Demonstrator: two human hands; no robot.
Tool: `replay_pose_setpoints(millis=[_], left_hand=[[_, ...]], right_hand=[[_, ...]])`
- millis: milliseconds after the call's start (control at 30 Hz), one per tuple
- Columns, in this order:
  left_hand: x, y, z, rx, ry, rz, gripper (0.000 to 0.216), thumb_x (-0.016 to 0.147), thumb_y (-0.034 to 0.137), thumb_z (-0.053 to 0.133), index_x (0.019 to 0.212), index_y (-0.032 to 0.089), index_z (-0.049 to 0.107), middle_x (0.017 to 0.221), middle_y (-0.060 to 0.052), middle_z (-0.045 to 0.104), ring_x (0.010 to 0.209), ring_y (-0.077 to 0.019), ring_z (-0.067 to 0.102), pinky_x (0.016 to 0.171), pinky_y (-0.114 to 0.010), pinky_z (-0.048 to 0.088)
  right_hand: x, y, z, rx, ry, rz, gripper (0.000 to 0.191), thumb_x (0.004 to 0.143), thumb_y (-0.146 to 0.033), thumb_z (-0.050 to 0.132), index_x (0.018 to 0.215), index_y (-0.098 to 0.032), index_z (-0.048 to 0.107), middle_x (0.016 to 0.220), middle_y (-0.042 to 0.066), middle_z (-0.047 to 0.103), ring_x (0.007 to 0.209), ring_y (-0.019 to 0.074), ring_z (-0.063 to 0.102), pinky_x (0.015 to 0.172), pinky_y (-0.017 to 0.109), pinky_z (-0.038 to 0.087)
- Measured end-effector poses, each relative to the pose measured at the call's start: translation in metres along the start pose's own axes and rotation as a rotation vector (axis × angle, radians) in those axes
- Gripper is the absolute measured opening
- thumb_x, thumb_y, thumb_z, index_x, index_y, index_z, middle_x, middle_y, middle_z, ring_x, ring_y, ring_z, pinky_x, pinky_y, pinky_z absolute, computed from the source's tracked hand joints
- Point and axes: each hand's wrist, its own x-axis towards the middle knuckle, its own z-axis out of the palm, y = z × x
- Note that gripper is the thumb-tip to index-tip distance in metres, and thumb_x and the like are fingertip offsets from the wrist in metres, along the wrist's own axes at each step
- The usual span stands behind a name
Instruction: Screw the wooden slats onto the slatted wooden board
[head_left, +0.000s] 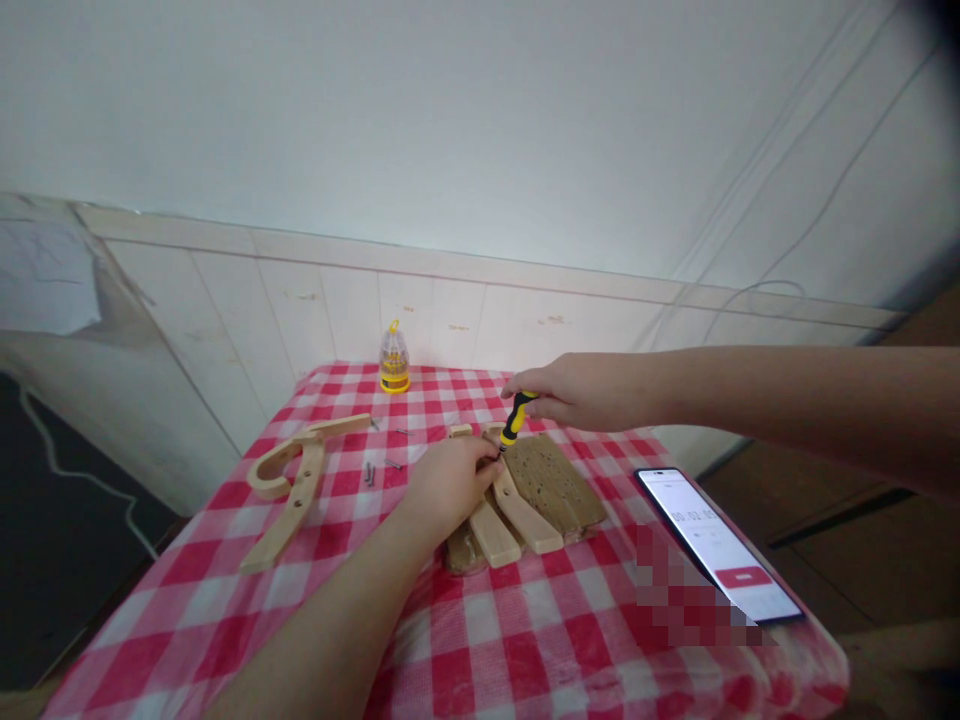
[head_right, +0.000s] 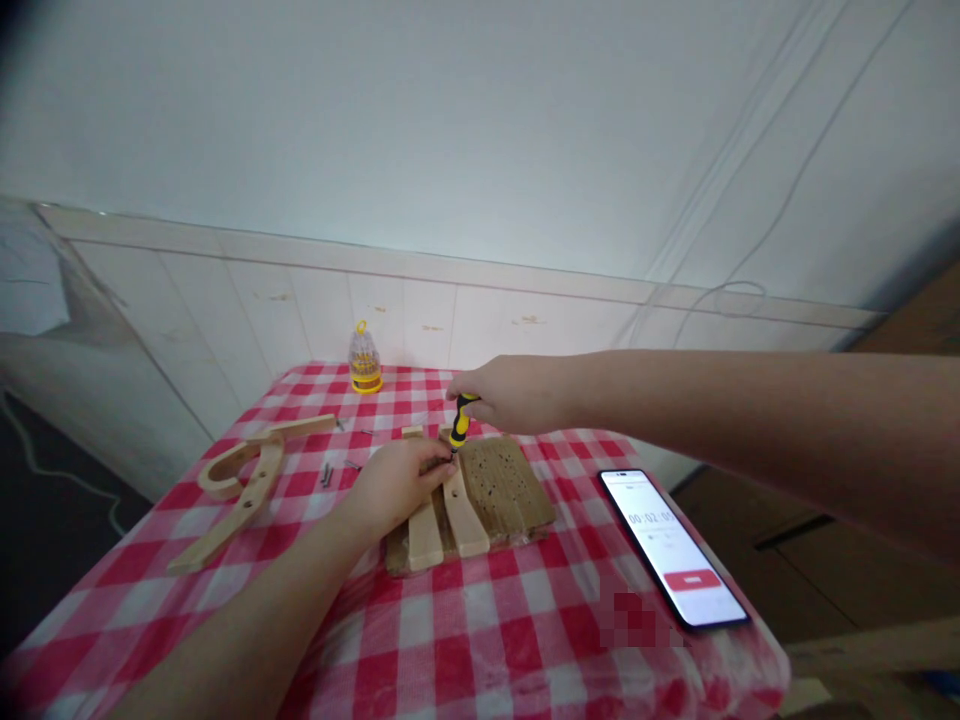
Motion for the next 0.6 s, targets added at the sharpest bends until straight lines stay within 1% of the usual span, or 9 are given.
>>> replay_pose_setpoints(millis=[67, 133, 167, 233, 300, 367, 433, 533, 600], left_hand=[[0.001, 0.0, 0.0, 0.007, -0.003, -0.003, 0.024, 0.085, 0.034, 0.049, 0.095, 0.026, 0.069, 0.089, -0.002, 0.07, 0.081, -0.0183, 0.062, 0.066, -0.026, 0.042], [0.001, -0.001, 0.001, 0.005, 0.0, -0.002, 0.023, 0.085, 0.034, 0.049, 0.095, 0.027, 0.069, 0.09, -0.002, 0.07, 0.082, -0.0187, 0.063, 0.067, -0.026, 0.042], [0.002, -0.002, 0.002, 0.0, 0.002, -0.001, 0.023, 0.085, 0.034, 0.049, 0.095, 0.027, 0.069, 0.091, -0.001, 0.07, 0.083, -0.0188, 0.063, 0.067, -0.027, 0.043], [0.003, -0.002, 0.003, -0.014, 0.001, 0.001, 0.023, 0.085, 0.034, 0.05, 0.096, 0.027, 0.069, 0.093, -0.002, 0.07, 0.084, -0.0188, 0.063, 0.069, -0.027, 0.043], [0.003, -0.002, 0.003, -0.021, 0.001, -0.001, 0.023, 0.085, 0.033, 0.05, 0.097, 0.026, 0.069, 0.095, -0.002, 0.07, 0.085, -0.0184, 0.063, 0.07, -0.027, 0.043], [0.002, -0.001, 0.001, -0.02, -0.001, -0.013, 0.023, 0.085, 0.033, 0.051, 0.097, 0.026, 0.069, 0.095, -0.001, 0.07, 0.085, -0.0182, 0.062, 0.068, -0.027, 0.043], [0.001, 0.0, 0.0, -0.012, -0.008, -0.021, 0.023, 0.084, 0.033, 0.051, 0.096, 0.026, 0.069, 0.093, -0.001, 0.071, 0.083, -0.0181, 0.063, 0.066, -0.026, 0.042], [0.001, 0.002, -0.002, 0.0, -0.016, -0.006, 0.023, 0.085, 0.033, 0.049, 0.092, 0.025, 0.069, 0.088, -0.001, 0.07, 0.081, -0.018, 0.062, 0.064, -0.026, 0.041], [0.001, 0.002, -0.002, 0.001, -0.014, -0.003, 0.023, 0.085, 0.033, 0.049, 0.09, 0.024, 0.069, 0.086, -0.001, 0.07, 0.08, -0.0177, 0.062, 0.064, -0.026, 0.041]], right_hand=[[0.005, 0.002, -0.001, -0.088, 0.008, 0.028, 0.039, 0.09, -0.041, 0.036, 0.097, -0.016, 0.064, 0.071, 0.007, 0.063, 0.058, 0.0138, 0.051, 0.054, 0.025, 0.028], [0.012, 0.005, 0.0, -0.118, 0.042, 0.113, 0.055, 0.09, -0.052, 0.028, 0.078, -0.014, 0.066, 0.064, 0.008, 0.061, 0.056, 0.0148, 0.049, 0.053, 0.027, 0.027], [0.016, 0.006, 0.001, -0.099, 0.055, 0.152, 0.061, 0.09, -0.055, 0.024, 0.074, -0.013, 0.066, 0.063, 0.009, 0.06, 0.055, 0.015, 0.049, 0.053, 0.027, 0.027], [0.019, 0.008, 0.006, -0.003, 0.081, 0.184, 0.061, 0.091, -0.055, 0.023, 0.079, -0.014, 0.066, 0.067, 0.009, 0.062, 0.056, 0.0144, 0.051, 0.054, 0.026, 0.029], [0.016, 0.007, 0.011, 0.118, 0.098, 0.152, 0.05, 0.092, -0.048, 0.026, 0.101, -0.017, 0.064, 0.077, 0.007, 0.065, 0.06, 0.0134, 0.053, 0.057, 0.025, 0.032], [0.008, 0.005, 0.015, 0.192, 0.088, 0.081, 0.041, 0.092, -0.041, 0.031, 0.121, -0.02, 0.053, 0.087, 0.006, 0.066, 0.066, 0.0135, 0.055, 0.06, 0.024, 0.035], [0.001, 0.004, 0.016, 0.186, 0.049, 0.018, 0.042, 0.092, -0.035, 0.034, 0.13, -0.02, 0.045, 0.093, 0.008, 0.065, 0.072, 0.0144, 0.056, 0.062, 0.023, 0.036], [-0.004, 0.007, 0.012, 0.077, 0.011, -0.003, 0.037, 0.09, -0.033, 0.037, 0.118, -0.015, 0.053, 0.085, 0.008, 0.064, 0.068, 0.0151, 0.054, 0.058, 0.024, 0.033], [0.0, 0.009, 0.009, -0.026, 0.016, 0.024, 0.039, 0.09, -0.043, 0.036, 0.092, -0.014, 0.063, 0.072, 0.008, 0.062, 0.061, 0.0152, 0.052, 0.055, 0.026, 0.03]])
